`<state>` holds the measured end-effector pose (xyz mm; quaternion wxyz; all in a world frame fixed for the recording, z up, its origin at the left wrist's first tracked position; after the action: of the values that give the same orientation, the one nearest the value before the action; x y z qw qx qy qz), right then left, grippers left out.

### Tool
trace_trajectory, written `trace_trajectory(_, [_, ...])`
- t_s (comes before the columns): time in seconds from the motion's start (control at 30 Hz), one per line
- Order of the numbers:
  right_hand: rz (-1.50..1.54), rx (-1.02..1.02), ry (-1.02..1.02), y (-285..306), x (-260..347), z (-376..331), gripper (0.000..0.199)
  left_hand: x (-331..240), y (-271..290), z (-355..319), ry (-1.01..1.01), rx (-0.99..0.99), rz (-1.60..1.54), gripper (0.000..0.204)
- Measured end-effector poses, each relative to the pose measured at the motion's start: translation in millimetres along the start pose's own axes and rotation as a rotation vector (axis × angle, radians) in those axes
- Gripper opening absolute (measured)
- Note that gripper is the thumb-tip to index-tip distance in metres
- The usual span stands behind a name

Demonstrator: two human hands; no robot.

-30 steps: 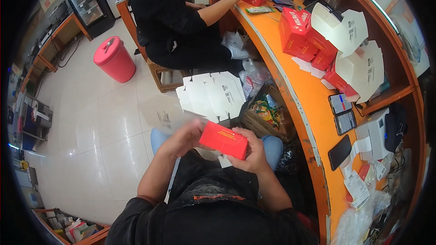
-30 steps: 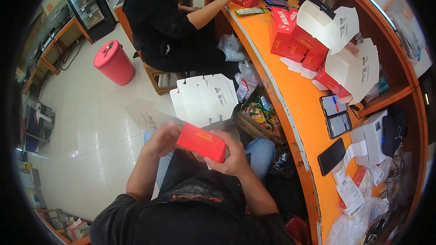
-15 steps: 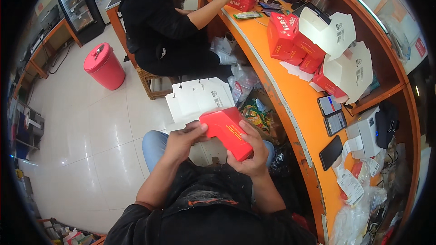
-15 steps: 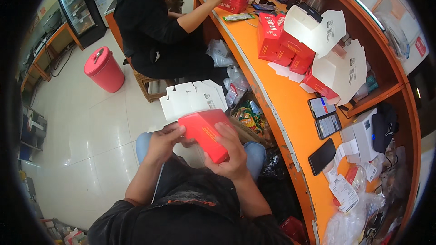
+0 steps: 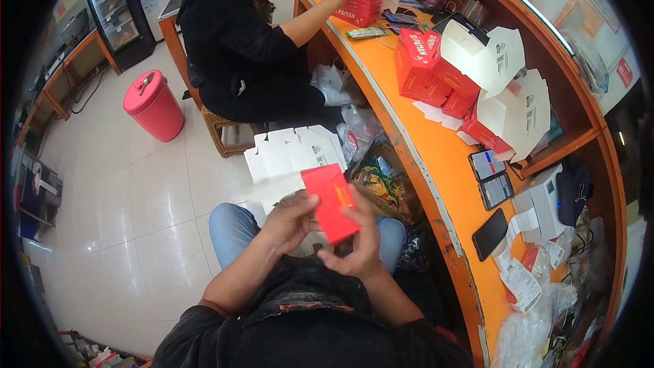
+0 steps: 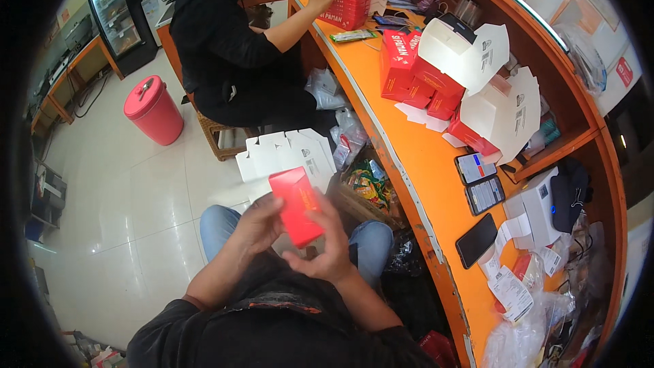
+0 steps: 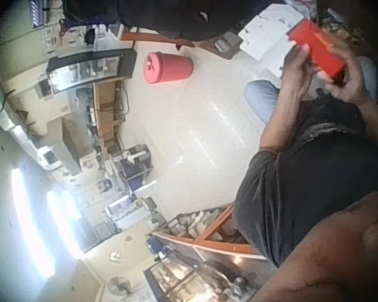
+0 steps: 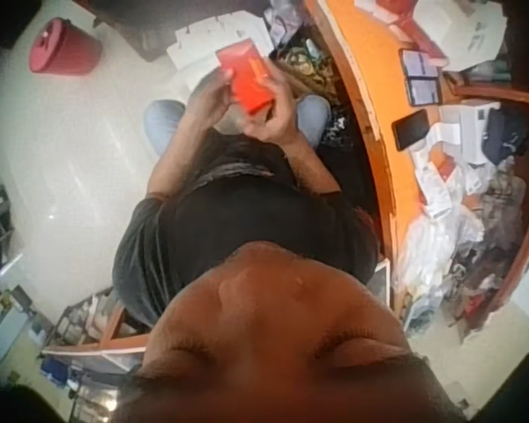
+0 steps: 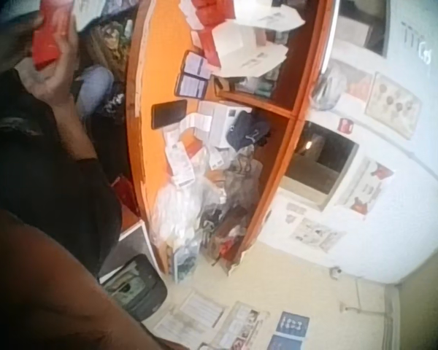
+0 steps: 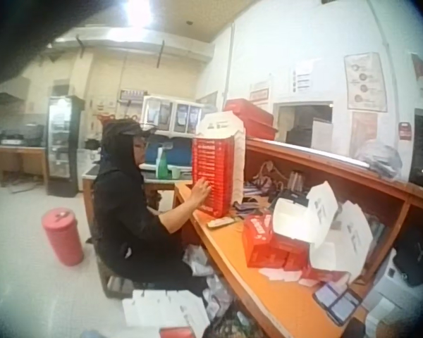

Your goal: The person assembles cardboard food boxes by hand. The person takes flat packaging sheets, folds them into a box shape, and stacks the completed boxes on a desk.

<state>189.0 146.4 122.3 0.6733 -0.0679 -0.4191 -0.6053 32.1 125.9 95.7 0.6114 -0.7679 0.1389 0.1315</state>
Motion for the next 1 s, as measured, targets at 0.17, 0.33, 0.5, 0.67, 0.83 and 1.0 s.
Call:
trace_trajectory(0.17, [-0.169,0.396,-0.033,-6,1,6,0.112,-20,38,10,0.039,0.034,0.619,0.023])
trace_trajectory(0.33, [-0.582,0.39,-0.043,-18,-4,16,0.127,-3,8,-1,-0.52,0.06,0.995,0.028])
trace_trajectory(0.5, [-0.473,0.625,0.081,-19,-11,10,0.13,-5,34,-1,-0.078,0.033,0.707,0.012])
trace_trajectory(0.67, [-0.332,0.503,0.024,-28,-14,-7,0.131,-5,33,-2,-0.061,0.102,0.847,0.015])
trace_trajectory(0.83, [-0.308,0.465,-0.123,-35,-11,-15,0.124,-4,25,-8,-0.201,0.161,1.028,0.018])
trace_trajectory(1.0, [-0.508,0.112,-0.178,-32,-25,-23,0.108,-17,6,-17,-0.603,0.056,1.446,0.035])
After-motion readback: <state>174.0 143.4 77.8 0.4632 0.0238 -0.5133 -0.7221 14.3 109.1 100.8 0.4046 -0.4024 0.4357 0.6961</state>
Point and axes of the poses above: each hand's wrist, its own z-axis towards the middle knuckle, its own y-axis out of the back of the hand, x = y × z, the point moved 4 cm from there along z, towards the middle knuckle, and after that the axes turned 14 degrees about -z, right-handed, at the moved point
